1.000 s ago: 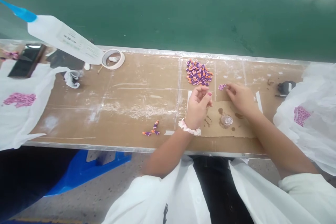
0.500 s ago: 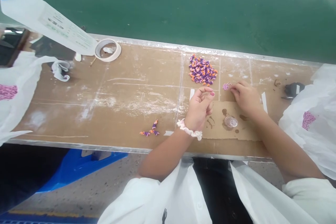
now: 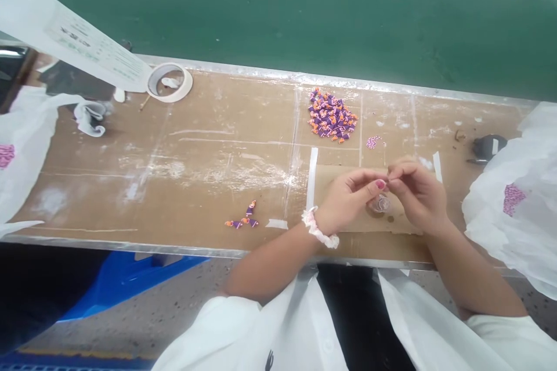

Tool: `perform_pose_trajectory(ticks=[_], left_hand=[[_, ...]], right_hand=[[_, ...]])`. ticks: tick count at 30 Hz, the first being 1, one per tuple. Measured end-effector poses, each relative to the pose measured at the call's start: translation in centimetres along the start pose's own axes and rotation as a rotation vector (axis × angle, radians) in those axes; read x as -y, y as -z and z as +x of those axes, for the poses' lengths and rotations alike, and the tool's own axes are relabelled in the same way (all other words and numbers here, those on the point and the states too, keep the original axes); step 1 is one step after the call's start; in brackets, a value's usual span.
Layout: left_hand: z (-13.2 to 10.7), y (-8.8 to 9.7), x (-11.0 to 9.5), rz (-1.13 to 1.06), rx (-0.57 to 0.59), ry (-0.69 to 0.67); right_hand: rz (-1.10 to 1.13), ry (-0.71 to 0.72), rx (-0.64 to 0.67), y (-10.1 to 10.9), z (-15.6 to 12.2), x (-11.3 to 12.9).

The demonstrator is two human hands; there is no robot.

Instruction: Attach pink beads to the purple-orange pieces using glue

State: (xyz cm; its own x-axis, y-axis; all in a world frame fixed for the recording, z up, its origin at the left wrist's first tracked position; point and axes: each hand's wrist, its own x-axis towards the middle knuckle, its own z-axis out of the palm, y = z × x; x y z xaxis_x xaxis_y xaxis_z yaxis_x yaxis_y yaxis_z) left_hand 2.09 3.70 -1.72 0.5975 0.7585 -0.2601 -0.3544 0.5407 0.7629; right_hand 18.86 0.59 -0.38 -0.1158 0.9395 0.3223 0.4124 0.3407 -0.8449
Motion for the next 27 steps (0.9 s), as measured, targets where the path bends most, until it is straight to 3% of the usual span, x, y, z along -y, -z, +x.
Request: perform_pose_trajectory(ticks=[5, 12, 27], left_hand=[[-0.3, -0.5, 0.5, -0.057, 0.071, 0.043], [-0.8, -0.6, -0.5, 0.014, 0.075, 0.054], [-1.3, -0.8, 0.5, 0.147, 0.137, -0.158]], right_hand=[[0.175, 0.002, -0.029, -0.4, -1.6, 0.6], [0.102, 0.152, -0.107, -0.4, -2.1, 0.1], [0.083, 0.118, -0.162, -0.9, -2.5, 1.0]])
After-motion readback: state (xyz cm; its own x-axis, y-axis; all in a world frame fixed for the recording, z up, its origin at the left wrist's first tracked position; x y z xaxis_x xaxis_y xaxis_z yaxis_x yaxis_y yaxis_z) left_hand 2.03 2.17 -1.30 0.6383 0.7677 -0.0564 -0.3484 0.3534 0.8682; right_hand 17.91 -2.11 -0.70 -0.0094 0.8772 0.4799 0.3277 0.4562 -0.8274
